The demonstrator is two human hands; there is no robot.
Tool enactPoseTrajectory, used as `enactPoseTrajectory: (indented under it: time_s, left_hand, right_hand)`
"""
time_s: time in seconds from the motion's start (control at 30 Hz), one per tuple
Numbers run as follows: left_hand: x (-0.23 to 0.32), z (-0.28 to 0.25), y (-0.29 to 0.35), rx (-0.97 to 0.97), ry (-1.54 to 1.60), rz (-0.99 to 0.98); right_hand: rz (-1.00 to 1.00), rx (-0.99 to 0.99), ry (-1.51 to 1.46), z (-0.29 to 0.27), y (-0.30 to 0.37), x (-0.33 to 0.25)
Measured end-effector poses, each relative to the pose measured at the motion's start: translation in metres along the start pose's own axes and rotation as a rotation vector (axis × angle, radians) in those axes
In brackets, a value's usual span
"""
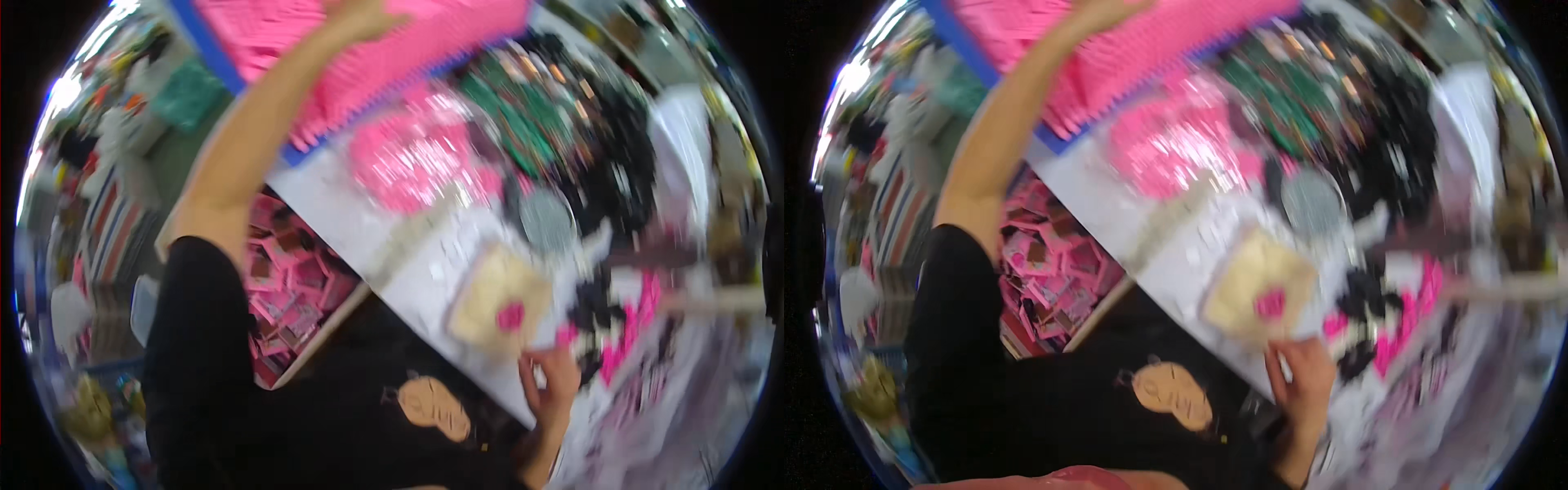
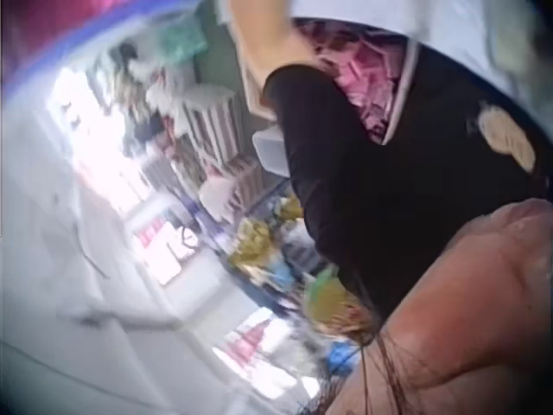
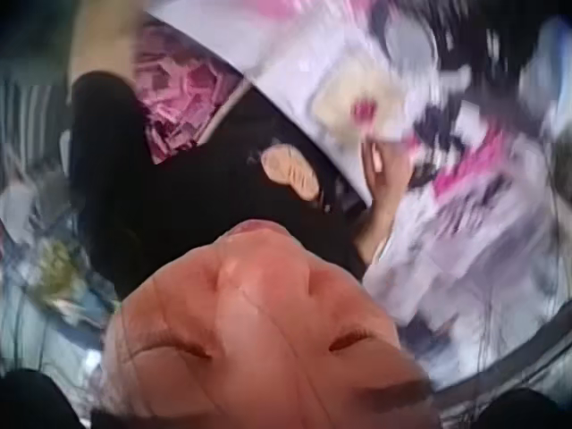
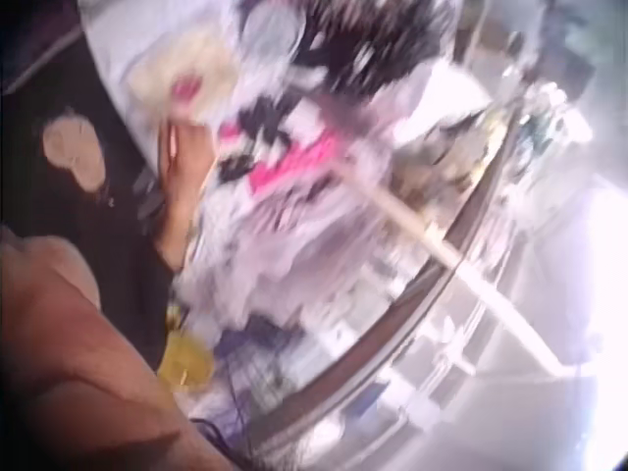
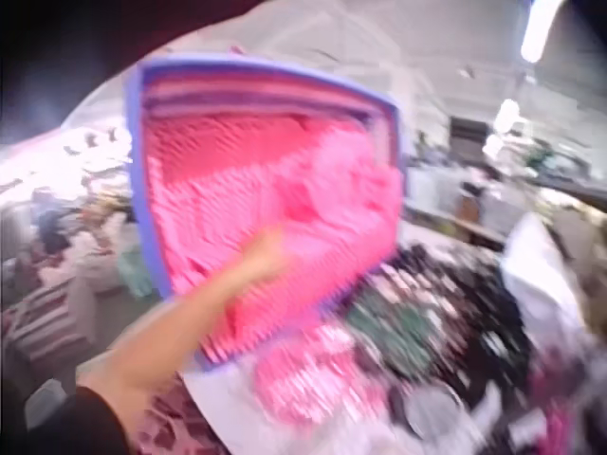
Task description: Assembling a toy piggy bank and organizing pink plastic components into a crate at a factory workstation.
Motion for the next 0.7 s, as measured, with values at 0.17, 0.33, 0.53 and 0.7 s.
enactPoseTrajectory:
  time_s: [0.17,0.33,0.53,0.7]
  left_hand:
    - [0.123,-0.035,0.1,0.238,-0.048,0.317]
    - [0.152,-0.05,0.151,0.222,0.036,0.404]
    - [0.137,-0.046,0.178,0.153,0.098,0.385]
    - [0.125,-0.017,0.175,0.063,0.129,0.328]
  right_hand:
    - [0.09,0.187,0.01,-0.04,0.079,-0.011]
    - [0.223,0.301,0.055,-0.062,0.134,-0.013]
    - [0.181,0.292,0.067,-0.064,0.112,-0.03]
    - [0.118,0.221,0.106,-0.058,0.069,-0.035]
Point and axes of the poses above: each hand's wrist, its own y-axis away from the middle knuckle, its own z-axis out of the palm, x = y × z, the point moved 10 cm from there along -y, towards the middle knuckle, and after that the axes turned 13 degrees about z, right-handed, at the moved point
